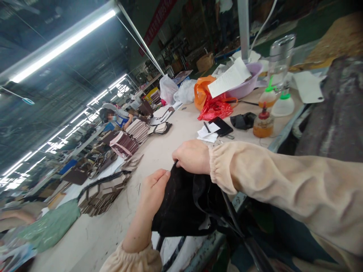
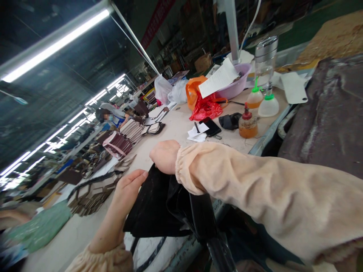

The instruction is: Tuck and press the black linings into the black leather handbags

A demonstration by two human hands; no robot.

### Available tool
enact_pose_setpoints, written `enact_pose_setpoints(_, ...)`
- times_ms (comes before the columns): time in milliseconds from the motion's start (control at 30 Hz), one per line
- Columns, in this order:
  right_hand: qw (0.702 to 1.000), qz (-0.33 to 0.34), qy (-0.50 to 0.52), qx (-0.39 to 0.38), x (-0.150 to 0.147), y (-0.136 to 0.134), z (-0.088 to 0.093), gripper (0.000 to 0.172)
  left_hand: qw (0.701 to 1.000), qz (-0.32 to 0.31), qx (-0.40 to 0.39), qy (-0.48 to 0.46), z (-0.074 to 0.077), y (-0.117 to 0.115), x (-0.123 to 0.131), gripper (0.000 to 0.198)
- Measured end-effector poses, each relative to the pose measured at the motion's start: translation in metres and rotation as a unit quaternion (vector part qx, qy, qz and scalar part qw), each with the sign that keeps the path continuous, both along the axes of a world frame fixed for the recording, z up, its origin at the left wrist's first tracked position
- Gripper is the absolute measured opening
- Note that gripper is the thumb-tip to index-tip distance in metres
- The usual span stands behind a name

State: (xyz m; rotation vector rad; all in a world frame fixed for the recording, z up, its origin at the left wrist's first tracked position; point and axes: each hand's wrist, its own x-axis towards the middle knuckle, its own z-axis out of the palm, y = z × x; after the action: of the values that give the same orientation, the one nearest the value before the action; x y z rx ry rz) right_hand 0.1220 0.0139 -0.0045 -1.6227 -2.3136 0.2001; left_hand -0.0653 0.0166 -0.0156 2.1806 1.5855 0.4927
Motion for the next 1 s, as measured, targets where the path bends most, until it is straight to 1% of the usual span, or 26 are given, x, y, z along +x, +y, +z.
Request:
enact_pose_setpoints(100,1.0,0.004,0.004,0.0,0.001,-0.001,-0.001,0.024,0.995,0.031,-0.025,-0.087,-0.004,0.002,-0.01,0.033)
enact_pose_setpoints(167,1.0,0.006,0.006,0.0,0.002,-0.001,-0.001,0.024,0.992,0.056,-0.019,-0.115,-0.004,0.003,-0.014,0.032)
enact_pose_setpoints(200,1.0,0.006,0.007,-0.001,0.003,-0.001,-0.001,0.024,0.991,0.056,-0.017,-0.116,-0.002,0.004,-0.015,0.033)
enact_pose_setpoints(300,1.0,0.005,0.007,-0.002,0.002,-0.001,0.0,0.024,0.997,0.004,-0.03,-0.065,0.005,0.004,-0.008,0.034)
enact_pose_setpoints(400,1.0,0.004,0.009,0.005,0.001,-0.002,0.0,0.023,0.998,-0.046,-0.031,0.041,0.01,0.003,0.007,0.035)
enact_pose_setpoints(500,1.0,-0.003,0.011,0.006,0.001,-0.002,0.0,0.023,0.99,-0.05,0.013,0.13,0.009,0.004,0.021,0.036)
enact_pose_setpoints(600,1.0,-0.001,0.02,0.02,0.003,-0.003,-0.001,0.024,0.981,-0.042,0.062,0.181,0.006,0.005,0.026,0.036)
enact_pose_setpoints(700,0.997,0.015,0.039,0.057,0.006,-0.005,-0.005,0.031,0.977,-0.047,0.075,0.192,0.006,0.004,0.026,0.032)
enact_pose_setpoints(800,0.995,0.02,0.044,0.082,0.007,-0.008,-0.009,0.041,0.98,-0.051,0.073,0.179,0.006,0.004,0.026,0.031)
enact_pose_setpoints(900,0.995,0.007,0.047,0.091,0.007,-0.01,-0.011,0.05,0.982,-0.053,0.062,0.168,0.007,0.004,0.027,0.03)
enact_pose_setpoints(1000,0.995,-0.002,0.052,0.085,0.008,-0.009,-0.009,0.051,0.984,-0.049,0.05,0.161,0.007,0.006,0.03,0.029)
